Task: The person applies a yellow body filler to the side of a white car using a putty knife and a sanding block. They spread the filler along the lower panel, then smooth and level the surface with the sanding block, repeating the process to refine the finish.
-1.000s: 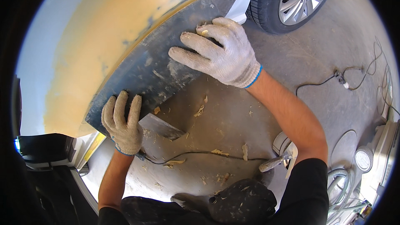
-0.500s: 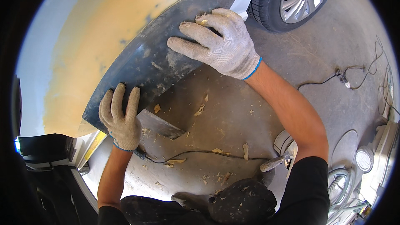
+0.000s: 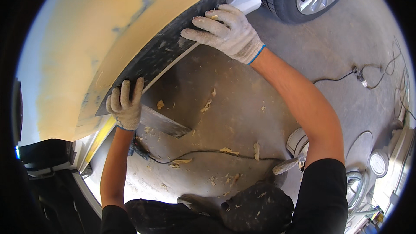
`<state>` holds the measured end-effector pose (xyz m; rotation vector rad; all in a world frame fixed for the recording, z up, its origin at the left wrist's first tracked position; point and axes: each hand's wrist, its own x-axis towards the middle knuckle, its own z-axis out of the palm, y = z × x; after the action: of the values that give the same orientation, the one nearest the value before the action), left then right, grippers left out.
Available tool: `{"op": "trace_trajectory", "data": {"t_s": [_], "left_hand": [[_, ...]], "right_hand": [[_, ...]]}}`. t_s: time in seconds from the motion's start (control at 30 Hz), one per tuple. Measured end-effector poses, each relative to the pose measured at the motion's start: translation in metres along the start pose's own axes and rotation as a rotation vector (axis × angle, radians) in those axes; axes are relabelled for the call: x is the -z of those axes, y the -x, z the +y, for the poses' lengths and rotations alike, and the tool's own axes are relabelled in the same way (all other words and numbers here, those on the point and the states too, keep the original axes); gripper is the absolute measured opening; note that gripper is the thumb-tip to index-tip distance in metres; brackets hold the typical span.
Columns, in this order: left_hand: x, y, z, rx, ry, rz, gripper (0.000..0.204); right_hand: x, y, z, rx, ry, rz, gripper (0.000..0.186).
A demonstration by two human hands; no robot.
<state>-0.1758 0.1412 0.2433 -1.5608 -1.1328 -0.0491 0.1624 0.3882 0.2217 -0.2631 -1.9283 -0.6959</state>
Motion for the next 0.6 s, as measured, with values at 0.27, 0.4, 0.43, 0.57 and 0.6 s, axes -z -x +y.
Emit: {"op": "trace_trajectory", "data": {"t_s": [0.27, 0.4, 0.43, 0.57, 0.6], "left_hand": [[0.011, 0.004, 0.013, -0.061, 0.169, -0.069, 0.048], [0.067, -0.011, 0.015, -0.064, 0.521, -0.22, 0.05], [0.081, -0.011, 0.015, -0.059, 0.55, -0.233, 0.051], [0.126, -0.009, 0.003, -0.011, 0.601, -0.294, 0.052], [0.132, -0.012, 0.0, 0.005, 0.589, -0.3, 0.052]], "right_hand": [[0.003, 0.037, -0.038, -0.136, 0.001, -0.143, 0.056], [0.037, 0.034, -0.05, -0.183, -0.022, -0.248, 0.052], [0.046, 0.03, -0.055, -0.193, -0.067, -0.231, 0.052], [0.089, -0.003, -0.058, -0.173, -0.129, -0.218, 0.046], [0.096, -0.01, -0.056, -0.16, -0.118, -0.192, 0.046]]}}
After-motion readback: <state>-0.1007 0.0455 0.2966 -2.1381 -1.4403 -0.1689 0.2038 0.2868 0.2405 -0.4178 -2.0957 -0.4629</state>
